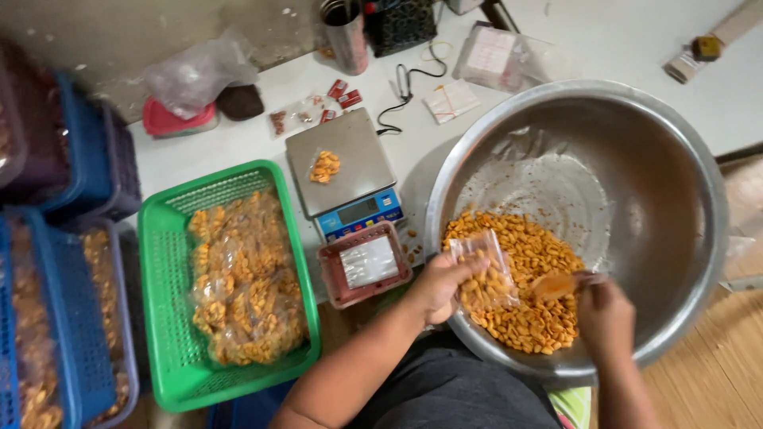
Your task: The person scoops seasoned nuts from a large metal bowl using a plastic spoon, weighs them on a digital scale, and transfers them into small plastic bags. The filled bags are placed into a green basket.
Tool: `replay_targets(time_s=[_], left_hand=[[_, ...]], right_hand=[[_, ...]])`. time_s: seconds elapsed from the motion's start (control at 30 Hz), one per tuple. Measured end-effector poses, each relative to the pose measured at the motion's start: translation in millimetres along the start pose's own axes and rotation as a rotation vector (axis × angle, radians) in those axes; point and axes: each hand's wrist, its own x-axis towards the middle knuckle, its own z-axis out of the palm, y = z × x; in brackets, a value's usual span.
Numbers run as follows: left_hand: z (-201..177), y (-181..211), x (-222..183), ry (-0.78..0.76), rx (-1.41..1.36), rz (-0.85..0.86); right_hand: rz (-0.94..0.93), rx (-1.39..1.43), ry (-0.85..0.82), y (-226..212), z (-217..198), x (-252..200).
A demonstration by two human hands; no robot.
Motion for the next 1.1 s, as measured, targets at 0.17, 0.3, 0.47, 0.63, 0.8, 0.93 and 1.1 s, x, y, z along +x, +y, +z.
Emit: replay_targets(time_s=[0.17, 0.3, 0.47, 0.63, 0.8, 0.93, 1.1], left_hand=[[-7, 1, -4, -0.021, 0.086, -0.018], [-10, -6, 3, -0.048, 0.059, -0.219], [5, 24, -30, 0.063, 0.105, -0.076], [-82, 106, -38, 0.423, 1.215, 1.356], [-150, 162, 0, 0.777, 1.945, 0.688], [-185, 182, 56, 0.759, 1.725, 1.093], [-55, 156, 19, 0.506, 0.672, 1.175]], right_hand=[[0.159, -0.013, -0.12, -34, 8, -9], [0.194, 0.214, -0.097, -44, -3, -6], [0.192, 0.252, -0.053, -51, -21, -6], [0.09, 0.417, 0.026, -32, -27, -1], [0.011, 0.443, 0.04, -47, -28, 3], [-0.036, 0.483, 0.07, -59, -29, 4], [-0.032, 0.539, 0.091, -99, -49, -8]])
